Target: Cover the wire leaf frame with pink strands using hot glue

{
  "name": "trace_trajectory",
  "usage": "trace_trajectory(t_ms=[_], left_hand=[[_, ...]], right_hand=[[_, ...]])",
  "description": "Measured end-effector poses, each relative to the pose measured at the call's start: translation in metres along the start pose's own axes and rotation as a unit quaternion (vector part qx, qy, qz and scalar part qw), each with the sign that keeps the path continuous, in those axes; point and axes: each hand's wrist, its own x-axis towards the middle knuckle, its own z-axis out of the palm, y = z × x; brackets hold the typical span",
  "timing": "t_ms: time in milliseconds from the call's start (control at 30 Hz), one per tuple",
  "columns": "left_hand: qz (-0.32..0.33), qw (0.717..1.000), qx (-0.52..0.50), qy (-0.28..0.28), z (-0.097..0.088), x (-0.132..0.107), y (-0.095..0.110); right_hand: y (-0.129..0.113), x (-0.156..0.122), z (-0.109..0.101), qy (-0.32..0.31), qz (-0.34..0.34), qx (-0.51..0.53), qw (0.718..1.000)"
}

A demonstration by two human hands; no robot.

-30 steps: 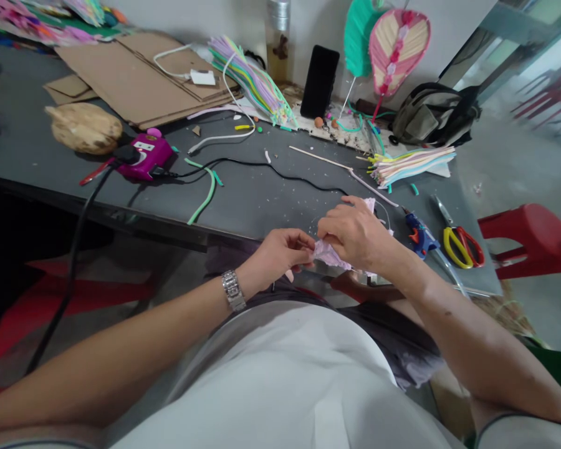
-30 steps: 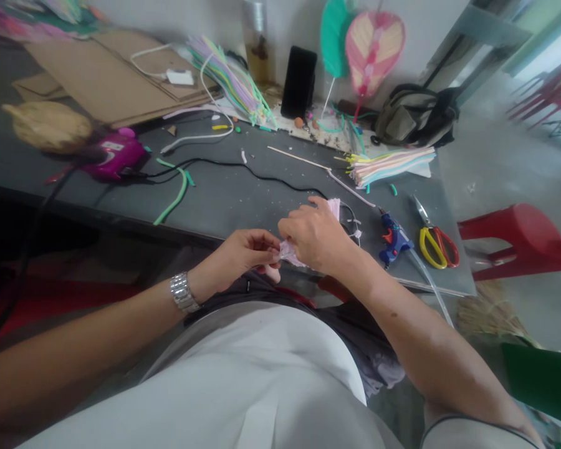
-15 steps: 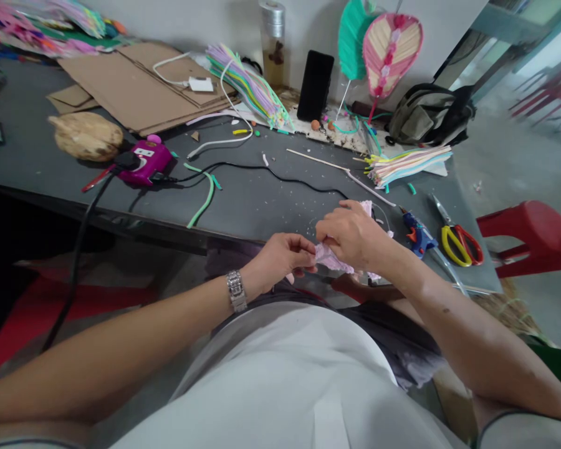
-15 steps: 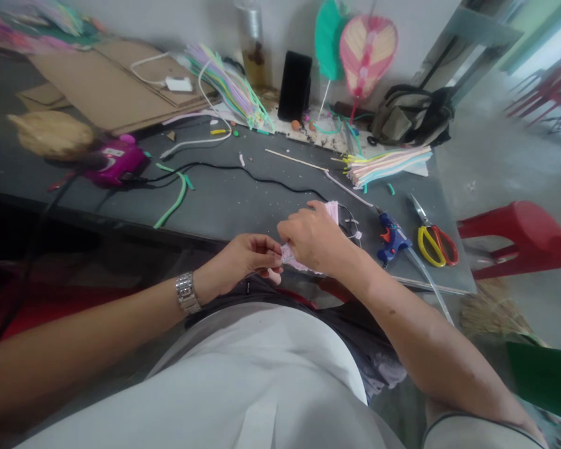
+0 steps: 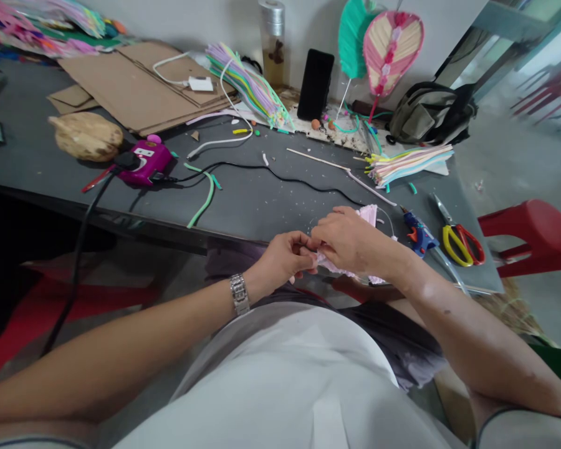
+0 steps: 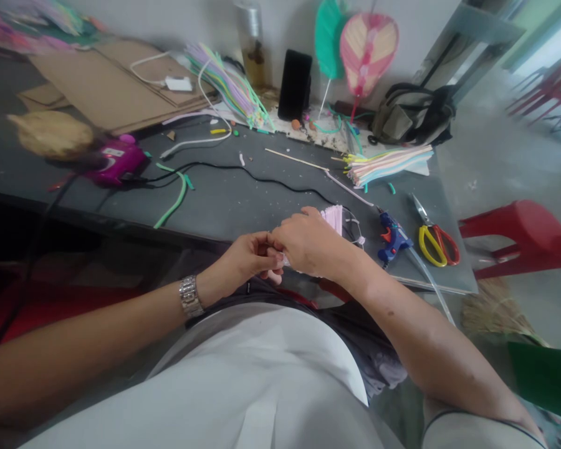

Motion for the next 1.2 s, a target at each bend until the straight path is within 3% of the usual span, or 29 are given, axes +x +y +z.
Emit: trace_trajectory(t_ms=[300, 567, 1200], left_hand=[[-0.03, 0.999, -0.007, 0.009, 0.0001, -0.0007, 0.001], [-0.127, 0.991, -0.045, -0.013, 0.0003, -0.0064, 0.0058], [-0.092, 0.996, -0.009, -0.015, 0.0023, -0.0064, -0.0022]], right_hand=[[0.002, 0.0065, 0.0003, -0.042, 0.01, -0.005, 0.999], [0.0053, 0.0057, 0.0013, -0.055, 0.011, 0.001, 0.998], [0.0066, 0.0066, 0.0044, -0.059, 0.012, 0.015, 0.998]])
